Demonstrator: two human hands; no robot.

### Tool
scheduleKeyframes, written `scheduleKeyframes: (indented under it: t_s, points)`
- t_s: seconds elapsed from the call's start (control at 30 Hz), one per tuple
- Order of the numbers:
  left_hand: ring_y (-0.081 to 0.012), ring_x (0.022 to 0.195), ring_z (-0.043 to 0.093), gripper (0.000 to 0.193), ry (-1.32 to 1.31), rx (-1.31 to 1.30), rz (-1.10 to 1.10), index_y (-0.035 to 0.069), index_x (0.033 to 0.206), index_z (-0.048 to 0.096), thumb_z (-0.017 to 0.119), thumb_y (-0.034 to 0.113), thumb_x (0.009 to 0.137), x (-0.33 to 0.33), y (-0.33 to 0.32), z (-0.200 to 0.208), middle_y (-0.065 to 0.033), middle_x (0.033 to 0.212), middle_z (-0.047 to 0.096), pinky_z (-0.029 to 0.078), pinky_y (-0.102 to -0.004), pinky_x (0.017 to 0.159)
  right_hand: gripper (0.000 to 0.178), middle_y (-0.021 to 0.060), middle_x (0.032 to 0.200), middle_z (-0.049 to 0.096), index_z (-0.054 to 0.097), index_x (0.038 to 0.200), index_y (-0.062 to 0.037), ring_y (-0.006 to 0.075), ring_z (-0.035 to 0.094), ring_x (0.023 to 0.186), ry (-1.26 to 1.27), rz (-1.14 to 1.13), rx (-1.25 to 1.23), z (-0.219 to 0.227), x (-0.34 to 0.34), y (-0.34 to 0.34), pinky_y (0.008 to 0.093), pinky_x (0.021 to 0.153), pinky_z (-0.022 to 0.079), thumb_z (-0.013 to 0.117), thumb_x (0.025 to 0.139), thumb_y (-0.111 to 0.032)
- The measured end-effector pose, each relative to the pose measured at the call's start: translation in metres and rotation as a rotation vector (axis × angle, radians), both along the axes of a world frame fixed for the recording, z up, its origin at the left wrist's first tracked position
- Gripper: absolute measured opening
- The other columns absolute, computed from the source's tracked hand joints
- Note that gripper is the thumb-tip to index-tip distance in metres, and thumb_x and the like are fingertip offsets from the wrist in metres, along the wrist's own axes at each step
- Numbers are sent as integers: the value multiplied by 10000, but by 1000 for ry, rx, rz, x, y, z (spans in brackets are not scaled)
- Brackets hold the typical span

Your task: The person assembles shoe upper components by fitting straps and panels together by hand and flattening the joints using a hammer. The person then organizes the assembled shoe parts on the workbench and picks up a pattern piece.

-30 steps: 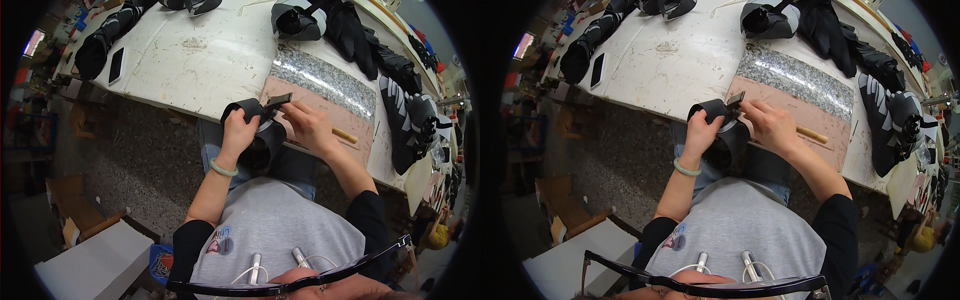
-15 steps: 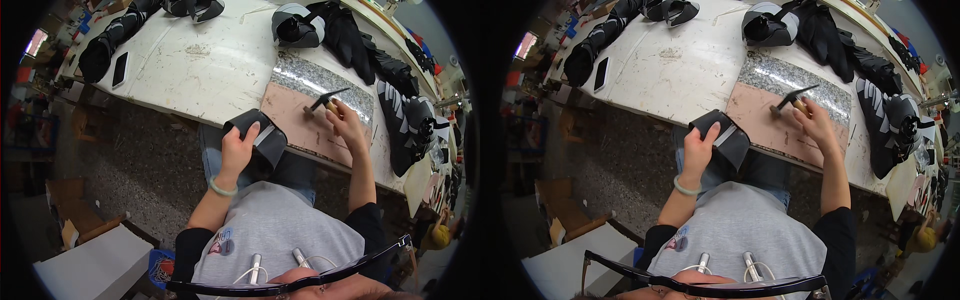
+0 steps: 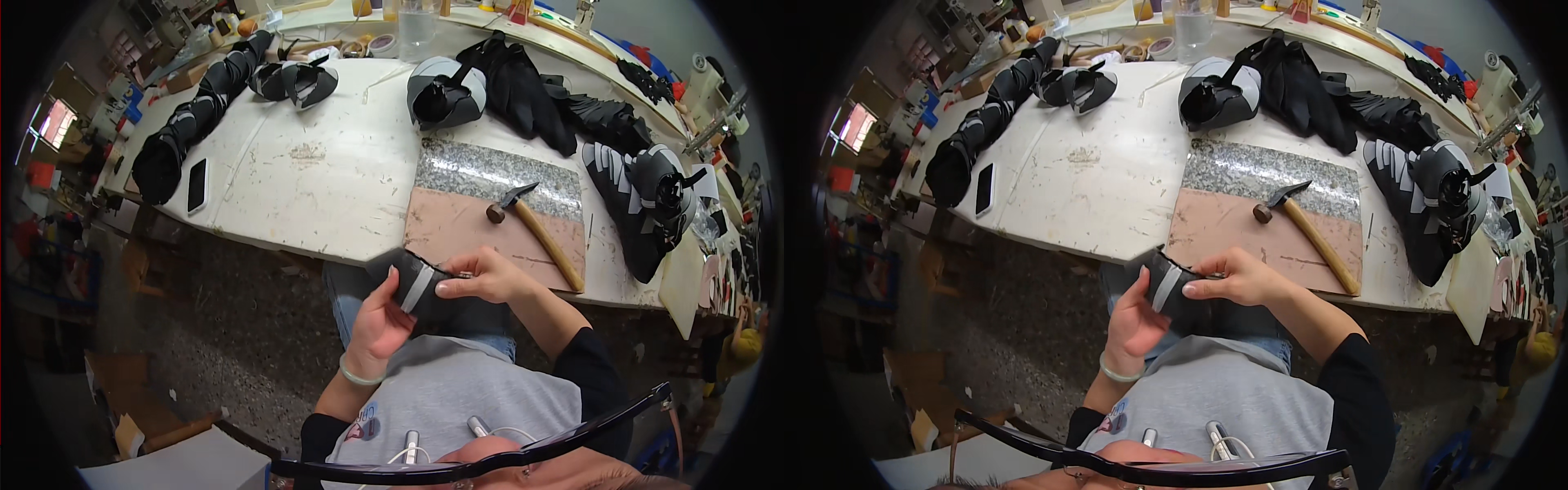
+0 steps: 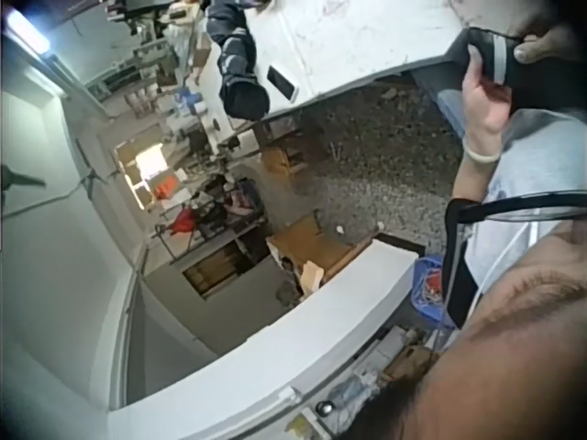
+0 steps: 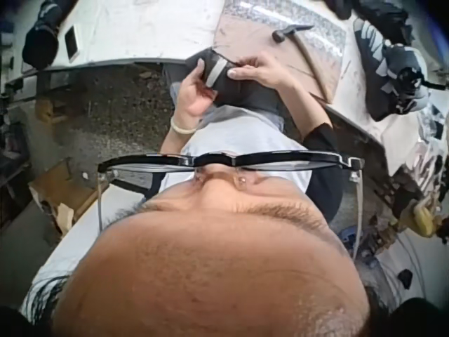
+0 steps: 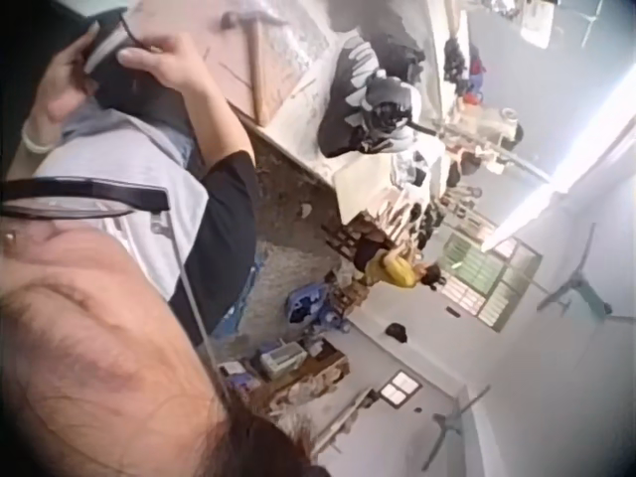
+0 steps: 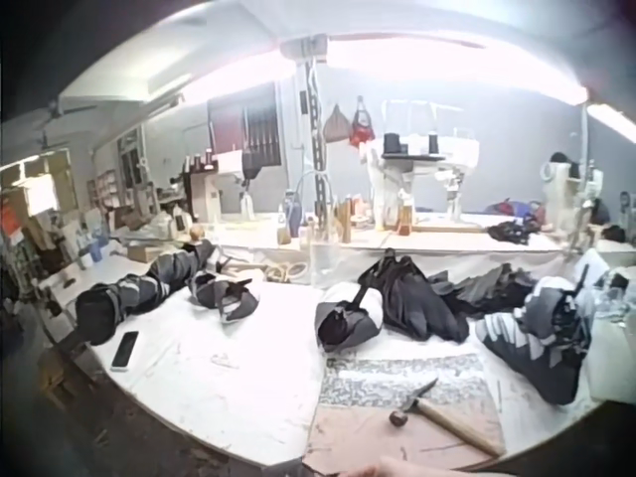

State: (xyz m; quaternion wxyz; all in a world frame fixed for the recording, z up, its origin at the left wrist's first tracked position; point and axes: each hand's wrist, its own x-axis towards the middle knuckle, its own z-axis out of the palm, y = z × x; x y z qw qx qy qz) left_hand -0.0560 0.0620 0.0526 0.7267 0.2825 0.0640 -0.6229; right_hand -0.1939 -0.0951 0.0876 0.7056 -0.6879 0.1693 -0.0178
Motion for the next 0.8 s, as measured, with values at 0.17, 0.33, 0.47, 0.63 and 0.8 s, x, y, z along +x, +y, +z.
scheduleKeyframes:
  t_s: [0.17,0.33,0.47,0.63,0.8]
  points:
    - [-235,1060,604,368,106,-458,-30,64,1223,549,458,330,986,3,8,-11,-59,1189,614,448,-416,966,230,9,922,663,655,1024,7,71,600,840,-169,-77,167,33,9,-29,239,782,480,675,870,-162]
    - [-196,964,601,313,-224,-309,-39,16,1203,549,520,216,964,20,14,-26,-102,1074,601,517,-321,838,212,39,924,669,642,1047,-18,98,615,846,-547,-243,-466,121,32,-100,257,775,492,650,879,-148]
    - [-147,860,625,240,-321,-171,-19,14,1140,592,567,132,933,18,10,-41,-57,971,641,516,-278,795,216,86,818,642,651,999,-50,256,602,781,-523,-169,-1544,125,90,-131,359,834,435,688,812,-152]
    - [-141,847,624,221,-331,-100,-56,28,1134,598,558,120,937,18,15,-51,-50,954,646,509,-267,781,53,23,679,577,559,776,-107,194,593,749,-280,-54,-1863,1,136,-174,424,870,360,595,804,-135]
    - [-151,838,614,213,-367,-22,-23,14,1117,598,544,114,937,27,22,-64,-66,941,639,505,-281,776,110,16,769,574,586,878,-109,177,570,855,-208,-95,-1867,-59,133,-193,420,907,324,584,768,-100]
